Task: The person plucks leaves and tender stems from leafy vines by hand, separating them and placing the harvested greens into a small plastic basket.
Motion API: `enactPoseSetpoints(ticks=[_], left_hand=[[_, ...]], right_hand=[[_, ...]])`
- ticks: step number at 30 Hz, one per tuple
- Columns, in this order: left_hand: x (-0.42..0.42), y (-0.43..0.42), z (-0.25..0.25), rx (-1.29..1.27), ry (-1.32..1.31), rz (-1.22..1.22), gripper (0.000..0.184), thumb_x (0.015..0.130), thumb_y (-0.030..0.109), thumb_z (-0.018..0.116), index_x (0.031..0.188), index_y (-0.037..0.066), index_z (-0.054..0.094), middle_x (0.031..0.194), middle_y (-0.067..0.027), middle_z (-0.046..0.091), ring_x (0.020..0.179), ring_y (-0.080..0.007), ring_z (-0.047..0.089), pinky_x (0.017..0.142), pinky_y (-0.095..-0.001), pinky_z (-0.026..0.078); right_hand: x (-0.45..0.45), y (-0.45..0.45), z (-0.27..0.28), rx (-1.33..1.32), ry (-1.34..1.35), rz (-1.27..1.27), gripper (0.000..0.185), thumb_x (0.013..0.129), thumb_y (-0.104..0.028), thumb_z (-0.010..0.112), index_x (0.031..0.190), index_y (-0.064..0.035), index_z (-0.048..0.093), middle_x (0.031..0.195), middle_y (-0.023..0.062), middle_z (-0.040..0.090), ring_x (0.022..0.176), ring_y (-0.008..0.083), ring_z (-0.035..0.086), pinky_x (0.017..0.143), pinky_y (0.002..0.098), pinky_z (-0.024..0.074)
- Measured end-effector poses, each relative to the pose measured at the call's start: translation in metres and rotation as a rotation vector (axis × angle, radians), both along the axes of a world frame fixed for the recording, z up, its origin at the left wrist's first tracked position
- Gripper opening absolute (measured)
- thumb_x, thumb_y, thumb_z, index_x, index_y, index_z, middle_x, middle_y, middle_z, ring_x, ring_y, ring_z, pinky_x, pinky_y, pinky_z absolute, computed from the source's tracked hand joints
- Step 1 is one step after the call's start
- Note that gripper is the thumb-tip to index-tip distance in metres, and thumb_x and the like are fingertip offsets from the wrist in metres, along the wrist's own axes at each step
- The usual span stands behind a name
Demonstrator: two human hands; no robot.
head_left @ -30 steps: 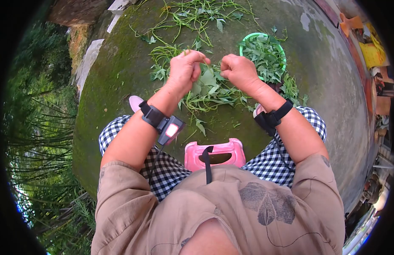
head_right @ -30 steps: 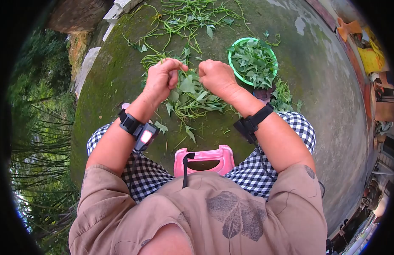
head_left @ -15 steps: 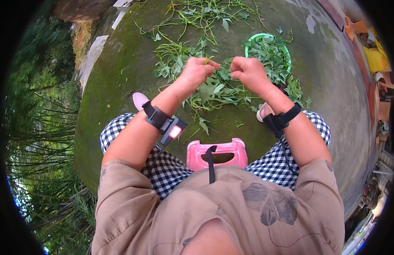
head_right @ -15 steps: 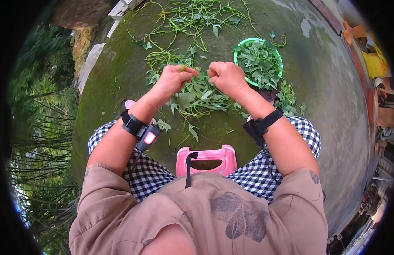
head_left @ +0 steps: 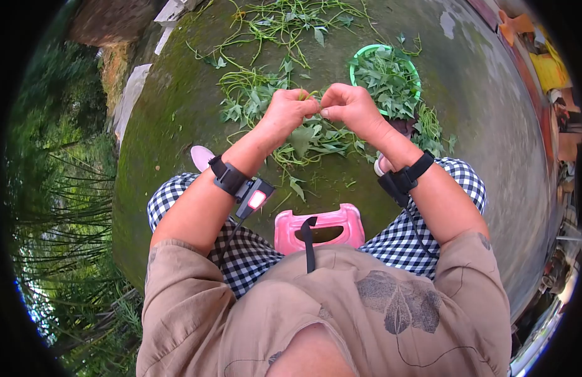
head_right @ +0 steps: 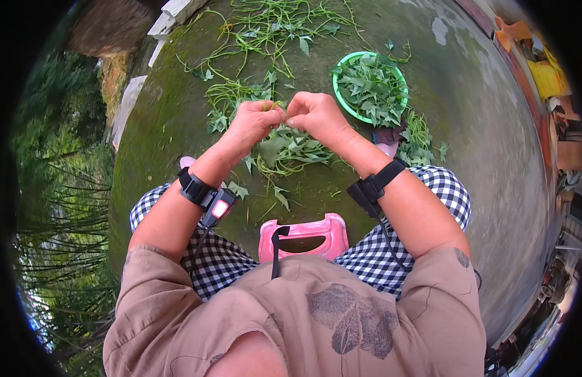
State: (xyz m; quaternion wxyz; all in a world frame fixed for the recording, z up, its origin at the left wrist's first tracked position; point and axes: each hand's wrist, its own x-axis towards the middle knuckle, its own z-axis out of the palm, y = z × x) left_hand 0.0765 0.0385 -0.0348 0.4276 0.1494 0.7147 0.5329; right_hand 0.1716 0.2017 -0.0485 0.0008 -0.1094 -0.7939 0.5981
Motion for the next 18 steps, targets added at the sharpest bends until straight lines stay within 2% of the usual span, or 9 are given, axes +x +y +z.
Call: enactPoseSetpoints(ticks=[2, 8, 11, 14, 18], left_hand=[[0.0, 0.0, -0.003, -0.005, 0.055, -0.029, 0.012, 0.083, 0.017, 0.067, 0.083, 0.006, 0.066, 0.067, 0.0047, 0.056, 0.053, -0.0013, 0.04, 0.046, -0.0195, 0.03], [0.006, 0.0, 0.0, -0.003, 0.057, -0.041, 0.01, 0.08, 0.016, 0.066, 0.081, 0.006, 0.067, 0.067, 0.0034, 0.057, 0.054, -0.0024, 0.041, 0.047, -0.0206, 0.031], [0.008, 0.0, 0.004, -0.052, 0.074, -0.035, 0.009, 0.078, 0.014, 0.065, 0.076, 0.005, 0.066, 0.065, 0.0026, 0.056, 0.053, -0.0034, 0.041, 0.047, -0.0206, 0.03], [0.01, -0.002, -0.013, -0.049, 0.061, -0.027, 0.008, 0.076, 0.011, 0.065, 0.073, 0.004, 0.065, 0.062, 0.0025, 0.054, 0.051, -0.0043, 0.041, 0.046, -0.0209, 0.029], [0.002, -0.007, -0.02, -0.087, -0.056, 0.099, 0.006, 0.073, 0.007, 0.065, 0.071, 0.002, 0.064, 0.059, 0.0011, 0.053, 0.045, -0.0049, 0.039, 0.041, -0.0227, 0.026]], right_hand=[[0.001, 0.0, 0.005, -0.054, -0.049, -0.014, 0.013, 0.073, -0.011, 0.07, 0.08, -0.0015, 0.064, 0.068, 0.0043, 0.063, 0.064, 0.0109, 0.058, 0.058, 0.0285, 0.0462], [0.009, -0.006, 0.001, -0.091, -0.022, -0.017, 0.01, 0.076, -0.007, 0.067, 0.082, -0.0013, 0.061, 0.072, 0.0025, 0.063, 0.066, 0.0097, 0.054, 0.061, 0.027, 0.0453], [0.009, -0.007, -0.005, -0.289, 0.006, -0.045, 0.01, 0.078, -0.007, 0.066, 0.085, -0.0024, 0.06, 0.074, 0.0012, 0.062, 0.064, 0.0095, 0.055, 0.059, 0.0263, 0.0456], [0.009, -0.001, 0.012, -0.392, -0.085, -0.122, 0.008, 0.082, -0.006, 0.064, 0.087, -0.0036, 0.059, 0.074, 0.0007, 0.062, 0.063, 0.0087, 0.058, 0.056, 0.0238, 0.0468], [0.006, 0.037, 0.018, -0.44, -0.026, -0.332, 0.005, 0.085, -0.004, 0.061, 0.089, -0.0037, 0.058, 0.073, 0.003, 0.062, 0.059, 0.0102, 0.062, 0.05, 0.0205, 0.0474]])
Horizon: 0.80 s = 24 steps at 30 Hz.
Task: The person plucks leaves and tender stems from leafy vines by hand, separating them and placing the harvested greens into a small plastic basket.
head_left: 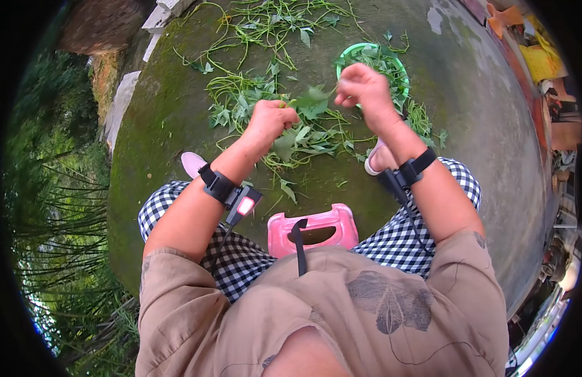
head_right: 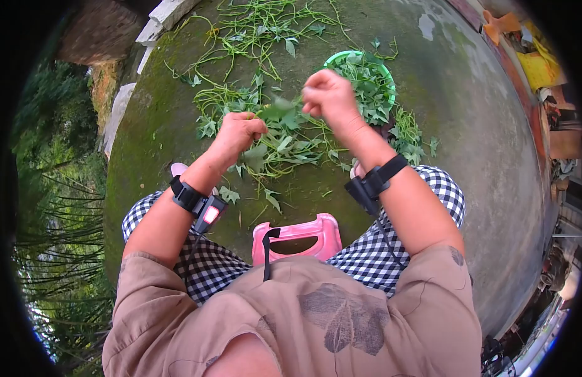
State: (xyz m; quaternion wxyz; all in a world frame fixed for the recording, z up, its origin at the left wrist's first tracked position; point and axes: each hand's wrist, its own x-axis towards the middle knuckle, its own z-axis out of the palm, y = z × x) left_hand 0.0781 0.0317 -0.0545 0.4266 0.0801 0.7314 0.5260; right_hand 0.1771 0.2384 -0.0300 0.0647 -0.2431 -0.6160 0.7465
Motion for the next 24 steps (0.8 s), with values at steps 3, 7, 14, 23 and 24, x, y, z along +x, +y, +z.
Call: enactPoseSetpoints(ticks=[3, 7, 14, 23, 24], left_hand=[[-0.01, -0.007, 0.003, -0.036, -0.093, 0.084, 0.008, 0.075, 0.007, 0.063, 0.069, 0.001, 0.063, 0.057, -0.0001, 0.052, 0.042, -0.0061, 0.039, 0.04, -0.0238, 0.025], [-0.027, -0.02, -0.002, 0.149, -0.501, 0.242, 0.011, 0.086, 0.011, 0.057, 0.087, 0.001, 0.061, 0.068, -0.0025, 0.057, 0.043, -0.0075, 0.037, 0.041, -0.024, 0.027], [-0.028, -0.014, -0.003, 0.304, -0.643, 0.248, 0.014, 0.09, 0.011, 0.052, 0.097, 0.001, 0.058, 0.076, -0.0042, 0.06, 0.047, -0.0076, 0.038, 0.042, -0.0235, 0.03], [-0.015, -0.005, 0.003, 0.301, -0.685, 0.294, 0.015, 0.091, 0.012, 0.049, 0.076, 0.007, 0.053, 0.065, -0.0006, 0.047, 0.045, -0.0103, 0.039, 0.041, -0.0252, 0.028], [-0.016, -0.006, 0.003, 0.314, -0.69, 0.289, 0.016, 0.091, 0.012, 0.048, 0.076, 0.007, 0.052, 0.064, -0.0008, 0.047, 0.044, -0.0107, 0.039, 0.041, -0.0255, 0.028]], right_hand=[[0.003, 0.039, 0.005, 0.093, -0.024, -0.205, 0.007, 0.085, -0.003, 0.06, 0.092, -0.0022, 0.058, 0.077, 0.0075, 0.065, 0.059, 0.0137, 0.064, 0.049, 0.0223, 0.0503], [0.006, 0.083, -0.011, 0.491, -0.353, -0.495, 0.026, 0.084, -0.008, 0.066, 0.108, 0.0008, 0.061, 0.081, 0.0073, 0.066, 0.063, 0.0133, 0.062, 0.056, 0.0258, 0.051], [-0.006, -0.01, -0.01, 0.552, 0.026, 0.163, 0.012, 0.075, -0.007, 0.067, 0.087, -0.0055, 0.07, 0.073, 0.0038, 0.067, 0.066, 0.0097, 0.06, 0.062, 0.0259, 0.0495], [-0.026, -0.071, -0.006, 1.142, 0.257, 0.365, 0.01, 0.079, -0.018, 0.064, 0.087, -0.0221, 0.067, 0.08, 0.0039, 0.057, 0.071, 0.0268, 0.064, 0.059, 0.0412, 0.0504], [-0.027, -0.069, -0.005, 1.172, 0.255, 0.402, 0.009, 0.079, -0.018, 0.064, 0.087, -0.0219, 0.067, 0.08, 0.004, 0.057, 0.071, 0.0271, 0.064, 0.059, 0.0412, 0.0505]])
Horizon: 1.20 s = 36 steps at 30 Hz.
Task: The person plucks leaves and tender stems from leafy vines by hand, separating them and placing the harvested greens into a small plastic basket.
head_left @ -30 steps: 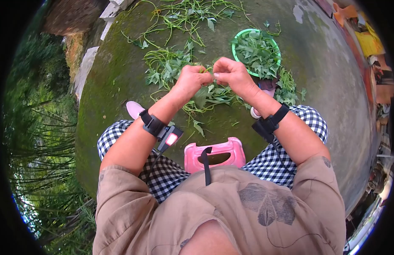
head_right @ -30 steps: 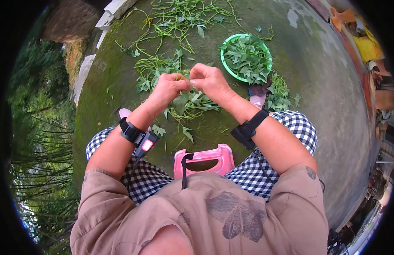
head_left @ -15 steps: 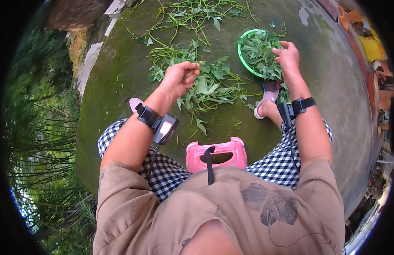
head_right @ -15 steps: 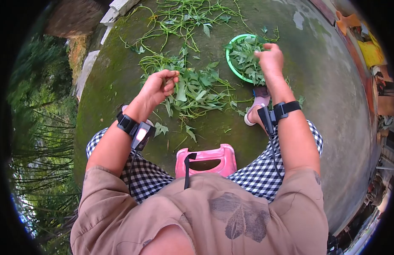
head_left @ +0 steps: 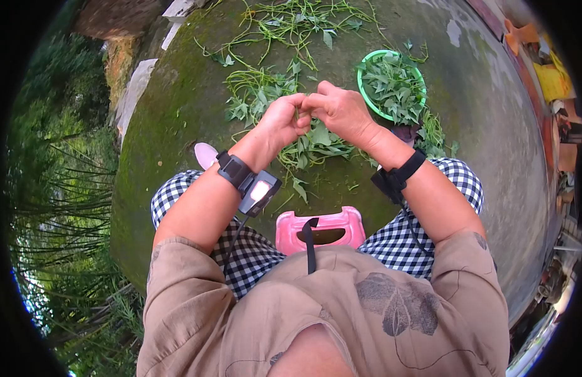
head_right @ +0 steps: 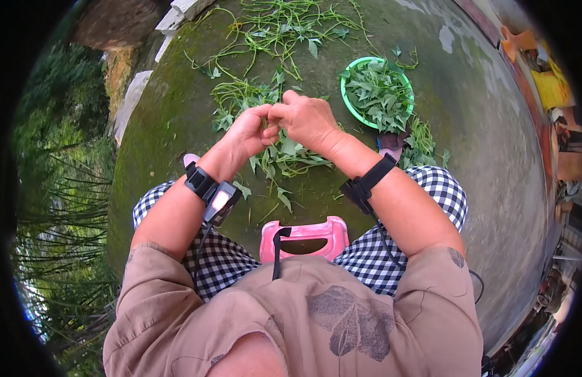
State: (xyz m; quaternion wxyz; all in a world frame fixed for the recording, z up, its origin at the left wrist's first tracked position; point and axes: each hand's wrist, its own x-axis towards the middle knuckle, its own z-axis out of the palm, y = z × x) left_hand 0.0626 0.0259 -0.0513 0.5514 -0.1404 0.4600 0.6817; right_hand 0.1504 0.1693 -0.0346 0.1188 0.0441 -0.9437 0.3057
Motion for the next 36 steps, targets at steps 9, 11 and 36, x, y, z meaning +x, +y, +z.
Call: enactPoseSetpoints(ticks=[9, 11, 36], left_hand=[[-0.005, -0.007, 0.002, 0.049, -0.038, 0.013, 0.011, 0.088, 0.009, 0.051, 0.078, 0.006, 0.054, 0.064, -0.0038, 0.051, 0.043, -0.01, 0.039, 0.041, -0.0248, 0.028], [-0.006, -0.005, 0.01, -0.187, 0.111, -0.057, 0.004, 0.085, 0.007, 0.055, 0.085, 0.004, 0.058, 0.065, -0.0039, 0.054, 0.042, -0.0085, 0.038, 0.039, -0.0243, 0.026], [0.002, 0.012, 0.03, -0.094, 0.449, -0.169, 0.015, 0.08, 0.009, 0.06, 0.07, -0.002, 0.06, 0.05, -0.0023, 0.049, 0.035, -0.0079, 0.035, 0.036, -0.0252, 0.023]], right_hand=[[-0.004, -0.001, 0.007, -0.173, -0.054, 0.025, 0.005, 0.08, -0.019, 0.063, 0.085, -0.0163, 0.062, 0.085, 0.0056, 0.056, 0.076, 0.029, 0.062, 0.065, 0.0418, 0.0494], [-0.005, 0.003, 0.01, -0.205, -0.071, -0.001, 0.007, 0.081, -0.019, 0.063, 0.086, -0.0148, 0.061, 0.087, 0.0061, 0.056, 0.079, 0.03, 0.062, 0.067, 0.0427, 0.0489], [0.005, 0.025, -0.001, -0.768, -0.324, -0.164, 0.011, 0.077, -0.007, 0.068, 0.085, -0.0009, 0.065, 0.068, 0.0034, 0.062, 0.061, 0.0097, 0.056, 0.057, 0.027, 0.0472]])
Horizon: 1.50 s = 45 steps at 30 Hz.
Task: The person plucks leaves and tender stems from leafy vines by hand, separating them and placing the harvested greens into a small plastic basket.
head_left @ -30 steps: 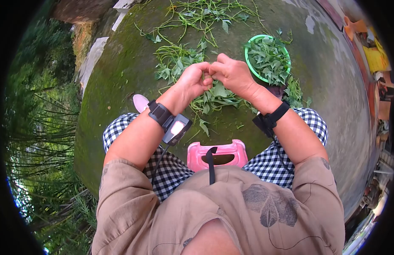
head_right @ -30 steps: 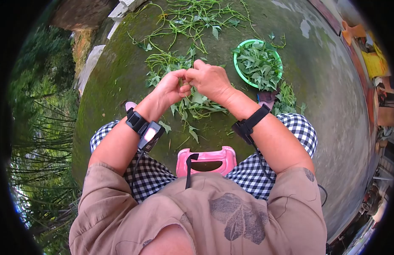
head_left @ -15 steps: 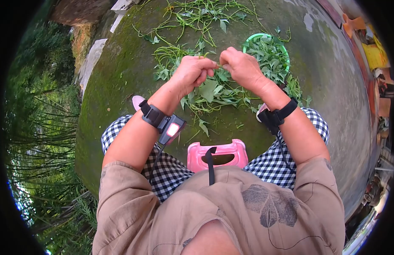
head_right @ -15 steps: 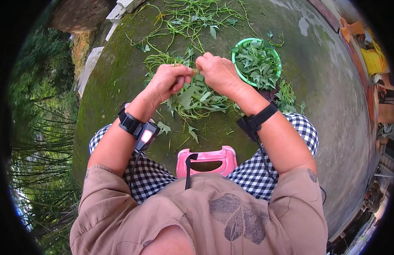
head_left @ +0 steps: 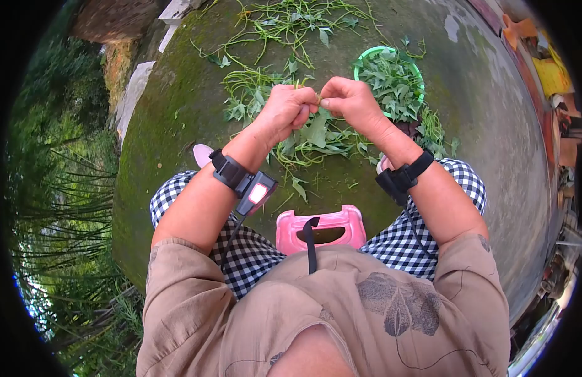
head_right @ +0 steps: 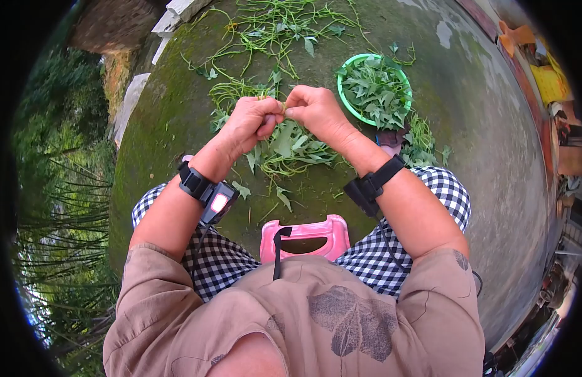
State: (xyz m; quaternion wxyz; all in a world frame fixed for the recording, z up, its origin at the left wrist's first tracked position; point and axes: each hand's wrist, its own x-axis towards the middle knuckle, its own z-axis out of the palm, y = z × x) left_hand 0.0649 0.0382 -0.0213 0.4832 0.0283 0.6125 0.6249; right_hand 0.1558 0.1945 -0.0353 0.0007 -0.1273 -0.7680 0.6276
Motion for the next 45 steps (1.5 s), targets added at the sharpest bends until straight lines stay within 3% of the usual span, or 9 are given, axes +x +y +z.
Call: enactPoseSetpoints(ticks=[10, 13, 16, 19, 30, 34, 37, 43, 45], left_hand=[[-0.012, 0.004, -0.021, -0.191, -0.038, 0.125, 0.015, 0.081, 0.008, 0.06, 0.069, -0.001, 0.059, 0.047, 0.0015, 0.041, 0.035, -0.0087, 0.03, 0.039, -0.0263, 0.021], [-0.026, -0.001, -0.025, -0.145, -0.063, 0.185, 0.014, 0.085, 0.015, 0.061, 0.089, 0.002, 0.062, 0.061, -0.001, 0.05, 0.044, -0.0089, 0.039, 0.042, -0.0249, 0.025], [-0.04, -0.008, -0.026, 0.02, -0.216, 0.154, 0.03, 0.092, 0.026, 0.054, 0.116, 0.007, 0.058, 0.083, -0.0075, 0.062, 0.058, -0.0111, 0.05, 0.049, -0.0252, 0.034], [-0.043, -0.008, -0.028, 0.155, -0.31, 0.143, 0.033, 0.099, 0.029, 0.043, 0.119, 0.007, 0.058, 0.087, -0.0082, 0.066, 0.064, -0.0131, 0.054, 0.051, -0.0261, 0.037], [-0.037, 0.003, -0.031, 0.396, -0.387, 0.131, 0.035, 0.101, 0.028, 0.041, 0.122, 0.004, 0.055, 0.096, -0.0134, 0.068, 0.074, -0.0205, 0.062, 0.059, -0.0315, 0.046], [-0.043, -0.005, -0.016, 0.214, -0.181, 0.201, 0.034, 0.101, 0.025, 0.044, 0.122, 0.001, 0.056, 0.098, -0.0135, 0.067, 0.075, -0.0173, 0.063, 0.051, -0.025, 0.042], [-0.047, -0.016, -0.012, 0.212, -0.171, 0.233, 0.034, 0.101, 0.023, 0.044, 0.123, 0.0, 0.055, 0.099, -0.0148, 0.067, 0.074, -0.0161, 0.063, 0.044, -0.0213, 0.038], [-0.039, -0.019, -0.011, 0.307, -0.254, 0.202, 0.034, 0.1, 0.019, 0.045, 0.127, -0.001, 0.052, 0.099, -0.0157, 0.066, 0.072, -0.0164, 0.063, 0.043, -0.0215, 0.038], [-0.039, -0.02, -0.007, 0.255, -0.161, 0.194, 0.034, 0.098, 0.017, 0.047, 0.127, -0.001, 0.051, 0.1, -0.0155, 0.066, 0.073, -0.0165, 0.064, 0.043, -0.0214, 0.037]], right_hand=[[0.008, 0.064, 0.022, -0.148, 0.088, -0.351, 0.006, 0.081, -0.004, 0.067, 0.085, -0.0023, 0.064, 0.071, -0.0002, 0.062, 0.057, 0.0063, 0.058, 0.052, 0.0202, 0.0455], [0.016, 0.105, 0.011, 0.027, 0.065, -0.433, 0.012, 0.078, -0.007, 0.07, 0.088, -0.0028, 0.064, 0.071, 0.0027, 0.064, 0.06, 0.0115, 0.061, 0.055, 0.0257, 0.0479], [0.025, 0.13, -0.01, 0.727, -0.073, -0.62, 0.019, 0.074, -0.012, 0.072, 0.089, -0.0039, 0.066, 0.072, 0.0065, 0.066, 0.065, 0.019, 0.064, 0.061, 0.0324, 0.0496], [0.029, 0.127, -0.012, 0.775, -0.18, -0.601, 0.02, 0.071, -0.015, 0.073, 0.088, -0.0056, 0.067, 0.073, 0.0092, 0.067, 0.07, 0.0242, 0.065, 0.067, 0.036, 0.0501], [-0.006, -0.016, -0.004, -0.418, -0.186, -0.118, 0.03, 0.08, -0.014, 0.07, 0.103, 0.0036, 0.063, 0.082, 0.0063, 0.065, 0.07, 0.012, 0.062, 0.064, 0.0262, 0.0498], [-0.018, -0.011, -0.008, -0.261, -0.196, -0.076, 0.008, 0.08, -0.004, 0.066, 0.085, 0.0023, 0.066, 0.067, 0.0041, 0.062, 0.052, 0.0107, 0.055, 0.049, 0.0272, 0.046], [-0.022, -0.003, -0.004, 0.038, -0.189, 0.027, 0.018, 0.086, -0.012, 0.063, 0.099, -0.0007, 0.065, 0.082, 0.0008, 0.064, 0.072, 0.0085, 0.06, 0.062, 0.0239, 0.0458], [-0.025, -0.034, -0.001, -0.529, -0.222, 0.082, 0.029, 0.087, -0.014, 0.063, 0.113, -0.0013, 0.061, 0.094, -0.0007, 0.065, 0.076, 0.0091, 0.06, 0.065, 0.0237, 0.0455], [-0.029, -0.036, -0.005, -0.451, -0.261, 0.009, 0.018, 0.081, -0.01, 0.068, 0.096, -0.0003, 0.068, 0.078, 0.0033, 0.066, 0.068, 0.0105, 0.058, 0.064, 0.0252, 0.0458]])
